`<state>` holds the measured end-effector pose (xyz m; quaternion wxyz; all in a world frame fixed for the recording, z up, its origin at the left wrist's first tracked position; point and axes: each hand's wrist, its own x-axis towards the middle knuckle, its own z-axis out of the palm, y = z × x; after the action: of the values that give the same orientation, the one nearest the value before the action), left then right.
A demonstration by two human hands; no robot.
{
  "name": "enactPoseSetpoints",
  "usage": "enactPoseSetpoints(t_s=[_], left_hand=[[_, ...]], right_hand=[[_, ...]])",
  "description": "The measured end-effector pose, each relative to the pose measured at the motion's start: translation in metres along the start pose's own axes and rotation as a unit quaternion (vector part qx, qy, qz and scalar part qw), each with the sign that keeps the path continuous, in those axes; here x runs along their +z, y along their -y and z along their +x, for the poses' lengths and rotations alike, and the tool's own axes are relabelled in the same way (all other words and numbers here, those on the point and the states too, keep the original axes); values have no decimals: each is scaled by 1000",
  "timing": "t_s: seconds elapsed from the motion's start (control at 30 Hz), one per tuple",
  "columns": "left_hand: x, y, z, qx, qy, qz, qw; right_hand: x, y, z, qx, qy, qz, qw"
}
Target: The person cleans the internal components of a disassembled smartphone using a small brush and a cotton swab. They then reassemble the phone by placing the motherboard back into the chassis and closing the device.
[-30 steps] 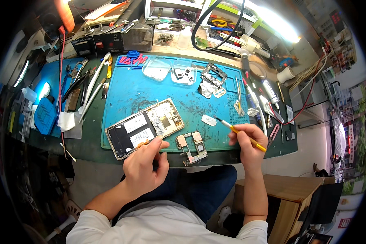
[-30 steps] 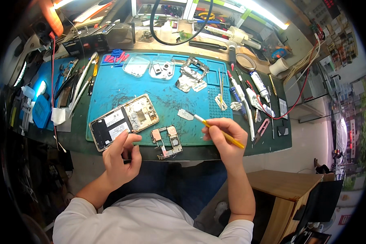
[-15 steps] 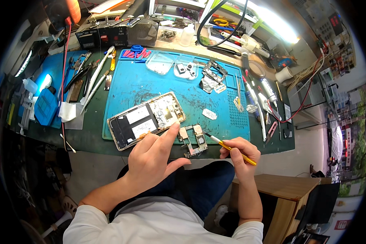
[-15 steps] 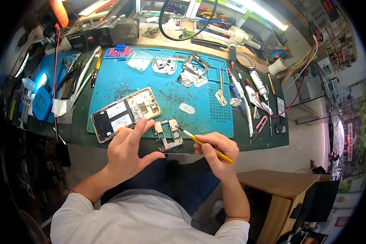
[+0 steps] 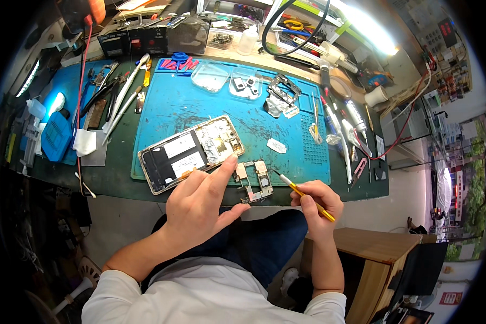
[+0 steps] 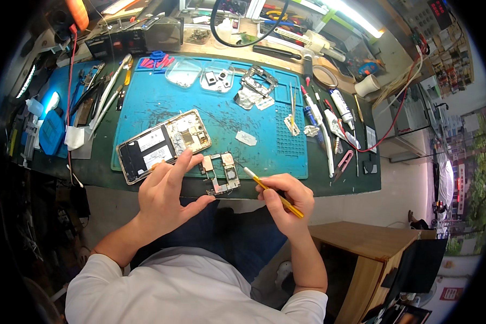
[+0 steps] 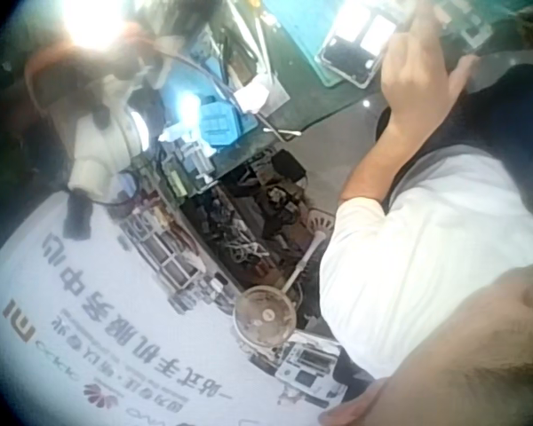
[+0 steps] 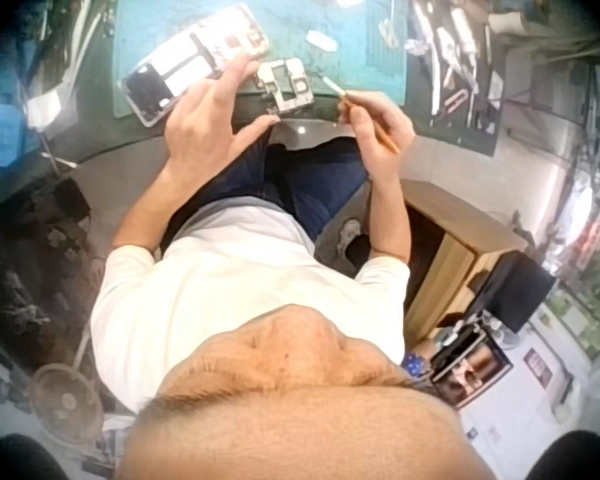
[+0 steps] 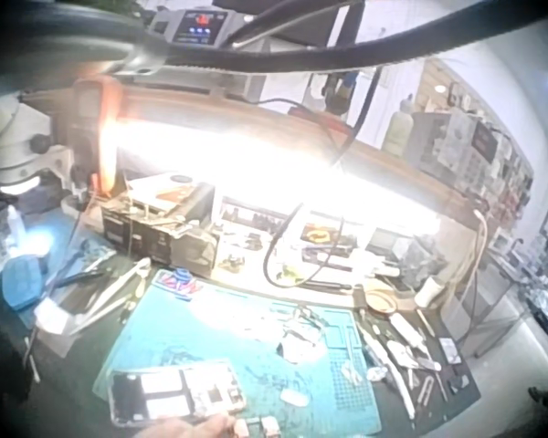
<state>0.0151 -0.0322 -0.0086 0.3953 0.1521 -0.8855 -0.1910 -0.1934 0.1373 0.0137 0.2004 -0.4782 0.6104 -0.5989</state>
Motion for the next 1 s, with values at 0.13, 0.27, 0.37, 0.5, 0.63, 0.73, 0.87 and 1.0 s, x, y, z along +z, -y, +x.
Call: enactPoseSetpoints(t_s=[0.13,0.27,0.37,0.5,0.63,0.73,0.87,1.0], left_hand=[[-2,1,-1,-2,30,2,1000],[-1,4,-3,3,13,-7,1000],[-5,2,0,11,34,6,999],[-7,2,-2,25,44,51,997],[-9,-1,-3,14,63,52,997],[-10,-1,-1,18,63,55,996],[-11,-3,1,6,65,49,997],[-6,0,2,5,38,32,999]], right_hand=[[-2,-2,1,-7,11,-28,1000],[-3,-1,1,-7,4,-11,1000],[-4,-4,-1,-6,4,-4,1000],[-3,-3,-1,-7,2,-2,1000],[-4,-2,0,-6,5,-13,1000],[-3,-2,1,-5,4,-12,1000],[-4,-3,2,-22,28,-33,999],[-3,-1,5,-24,40,-64,997]])
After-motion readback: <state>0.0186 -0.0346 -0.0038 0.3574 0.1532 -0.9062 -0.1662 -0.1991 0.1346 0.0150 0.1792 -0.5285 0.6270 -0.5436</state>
